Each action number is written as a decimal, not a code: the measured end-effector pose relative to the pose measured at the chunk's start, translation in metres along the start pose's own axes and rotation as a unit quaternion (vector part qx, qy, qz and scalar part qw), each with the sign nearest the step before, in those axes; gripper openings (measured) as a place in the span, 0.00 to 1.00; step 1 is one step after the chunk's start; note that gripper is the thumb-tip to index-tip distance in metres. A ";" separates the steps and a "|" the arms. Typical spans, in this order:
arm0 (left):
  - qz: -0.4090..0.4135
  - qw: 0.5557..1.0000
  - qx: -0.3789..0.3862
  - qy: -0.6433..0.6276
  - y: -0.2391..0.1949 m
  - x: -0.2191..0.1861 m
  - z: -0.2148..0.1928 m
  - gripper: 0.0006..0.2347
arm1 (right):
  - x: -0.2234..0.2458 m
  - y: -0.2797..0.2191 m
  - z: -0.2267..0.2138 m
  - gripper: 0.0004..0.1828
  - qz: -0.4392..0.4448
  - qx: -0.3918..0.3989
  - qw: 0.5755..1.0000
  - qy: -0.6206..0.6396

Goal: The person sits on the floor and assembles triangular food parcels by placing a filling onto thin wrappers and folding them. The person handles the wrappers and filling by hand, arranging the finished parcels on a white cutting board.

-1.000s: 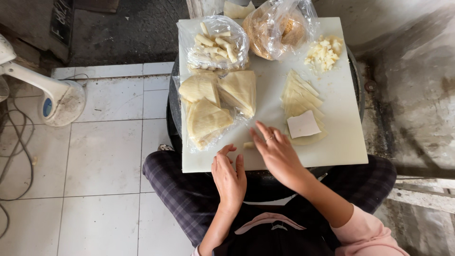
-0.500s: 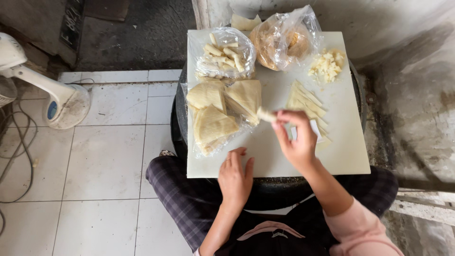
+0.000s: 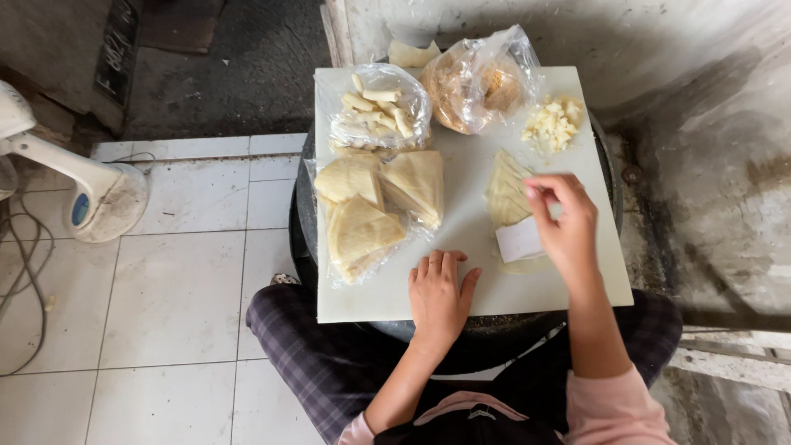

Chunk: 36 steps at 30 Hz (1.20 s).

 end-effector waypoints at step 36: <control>-0.019 0.998 0.028 -0.057 0.012 -0.023 0.042 0.08 | -0.028 -0.042 -0.059 0.07 -0.034 -0.018 0.993 -0.110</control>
Point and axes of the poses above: each hand's wrist, its own y-axis towards the middle knuckle, its own z-axis out of the palm, x = y × z, the point moved 3 cm from there along y, towards the middle knuckle, and after that the axes turned 13 degrees about -y, right-handed, at the moved point
